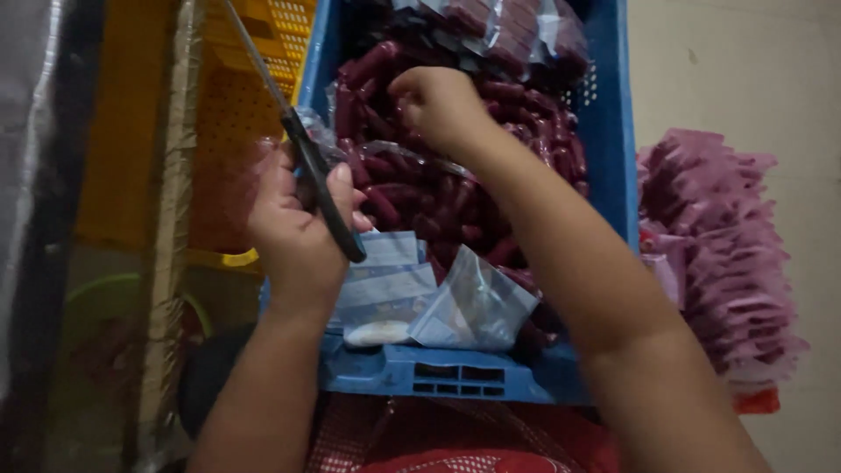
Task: Using scissors to cut a continuous chain of sausages into individual links inside a plastic crate.
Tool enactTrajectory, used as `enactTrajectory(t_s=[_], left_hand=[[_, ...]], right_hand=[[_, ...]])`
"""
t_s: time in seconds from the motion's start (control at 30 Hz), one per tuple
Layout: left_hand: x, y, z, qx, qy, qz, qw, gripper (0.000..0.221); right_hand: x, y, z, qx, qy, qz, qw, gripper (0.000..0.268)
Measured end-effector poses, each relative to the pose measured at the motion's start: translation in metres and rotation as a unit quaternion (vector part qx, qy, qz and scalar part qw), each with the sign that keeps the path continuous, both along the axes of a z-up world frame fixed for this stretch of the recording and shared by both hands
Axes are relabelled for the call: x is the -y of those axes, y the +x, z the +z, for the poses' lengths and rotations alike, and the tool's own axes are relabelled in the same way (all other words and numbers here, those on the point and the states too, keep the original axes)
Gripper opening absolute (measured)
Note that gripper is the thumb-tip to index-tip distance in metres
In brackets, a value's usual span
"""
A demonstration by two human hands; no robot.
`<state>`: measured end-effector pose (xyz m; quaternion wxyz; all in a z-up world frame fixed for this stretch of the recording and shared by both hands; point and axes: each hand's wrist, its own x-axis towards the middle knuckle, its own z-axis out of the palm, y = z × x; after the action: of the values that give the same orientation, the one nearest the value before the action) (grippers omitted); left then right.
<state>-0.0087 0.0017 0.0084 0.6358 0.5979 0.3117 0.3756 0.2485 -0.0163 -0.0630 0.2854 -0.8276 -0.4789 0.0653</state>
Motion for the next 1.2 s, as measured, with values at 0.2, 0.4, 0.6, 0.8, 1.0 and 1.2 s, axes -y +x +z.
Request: enactTrajectory(t_s=[0.2,0.4,0.6,0.8,1.0,1.2], left_hand=[[0.002,0.001,-0.002,0.01,-0.014,-0.015,1.0,0.043],[0.005,0.0,0.001,-0.01,-0.001,-0.024,1.0,0.043],[0.003,-0.003,0.008,-0.042,0.065,-0.071,0.995,0.044],[0.0,-0.002,0.004,-0.07,0.088,-0.066,0.991,0.051],[-0.003,0.001,-0.005,-0.045,0.057,-0.069,0.995,0.051],[-0.006,0.004,0.001,-0.069,0.041,-0.097,0.992,0.039]], right_hand=[[-0.088,0.001,-0.079,-0.048,-0.088,-0.131,0.986,0.019],[-0.1,-0.011,-0.044,-0.22,-0.09,-0.117,0.964,0.028],[-0.098,-0.006,-0.03,-0.087,-0.223,-0.049,0.97,0.054],[-0.097,-0.028,-0.011,-0.021,-0.214,-0.025,0.976,0.048],[-0.092,-0.033,0.01,-0.137,-0.218,-0.132,0.957,0.046],[-0.093,0.01,-0.007,-0.086,-0.239,-0.081,0.964,0.037]])
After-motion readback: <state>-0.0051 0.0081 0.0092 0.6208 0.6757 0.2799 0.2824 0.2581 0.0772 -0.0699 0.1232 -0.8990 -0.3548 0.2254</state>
